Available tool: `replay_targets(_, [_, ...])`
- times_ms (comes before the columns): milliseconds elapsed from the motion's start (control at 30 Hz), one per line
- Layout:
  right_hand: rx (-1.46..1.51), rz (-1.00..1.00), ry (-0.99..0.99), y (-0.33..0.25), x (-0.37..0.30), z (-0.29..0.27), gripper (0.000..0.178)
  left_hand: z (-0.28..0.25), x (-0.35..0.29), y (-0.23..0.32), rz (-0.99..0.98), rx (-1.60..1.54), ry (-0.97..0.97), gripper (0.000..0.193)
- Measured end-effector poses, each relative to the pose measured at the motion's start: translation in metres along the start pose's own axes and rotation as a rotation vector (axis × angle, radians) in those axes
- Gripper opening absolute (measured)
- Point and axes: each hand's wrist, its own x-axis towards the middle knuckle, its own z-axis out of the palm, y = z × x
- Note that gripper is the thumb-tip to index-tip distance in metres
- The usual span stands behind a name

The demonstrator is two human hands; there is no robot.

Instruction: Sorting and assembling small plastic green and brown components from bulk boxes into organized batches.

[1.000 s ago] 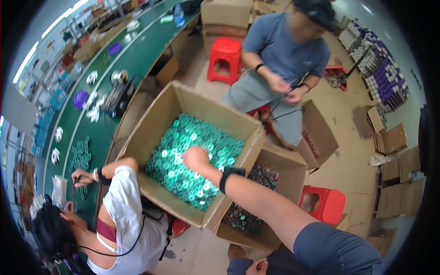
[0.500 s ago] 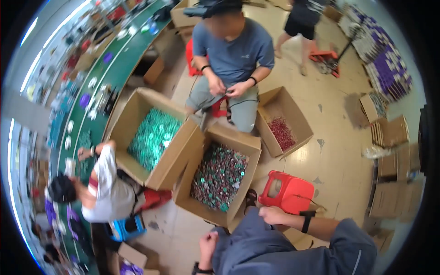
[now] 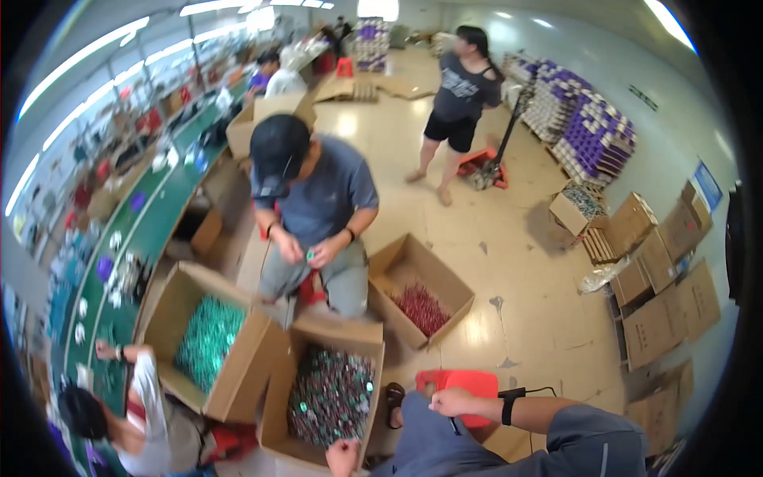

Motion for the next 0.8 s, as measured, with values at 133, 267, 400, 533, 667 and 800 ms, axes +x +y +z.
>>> replay_targets(133, [0.018,-0.001,0.062,0.014,0.041,-0.027,0.031,-0.001,0.004,0.081,0.074,-0.091,-0.033,0.029])
replay_targets(267, [-0.001,-0.072,-0.083,0.033,0.106,-0.034,0.028,0.021,0.034,0.074,0.013,0.000,-0.020,0.038])
replay_targets(400, [-0.079,-0.070,-0.118,0.073,0.160,-0.028,0.058,0.053,0.069,0.067,-0.362,0.033,-0.102,0.049])
replay_targets(533, [-0.313,-0.052,-0.350,0.086,0.177,-0.073,0.053,0.105,0.078,0.047,-0.424,0.077,-0.199,0.049])
replay_targets(667, [-0.346,-0.302,-0.064,0.138,0.191,-0.056,0.051,0.143,0.087,0.048,-0.488,0.054,-0.193,0.053])
replay_targets(800, [-0.281,-0.167,-0.044,0.127,0.200,-0.076,0.054,0.174,0.068,0.026,-0.551,0.052,-0.183,0.058])
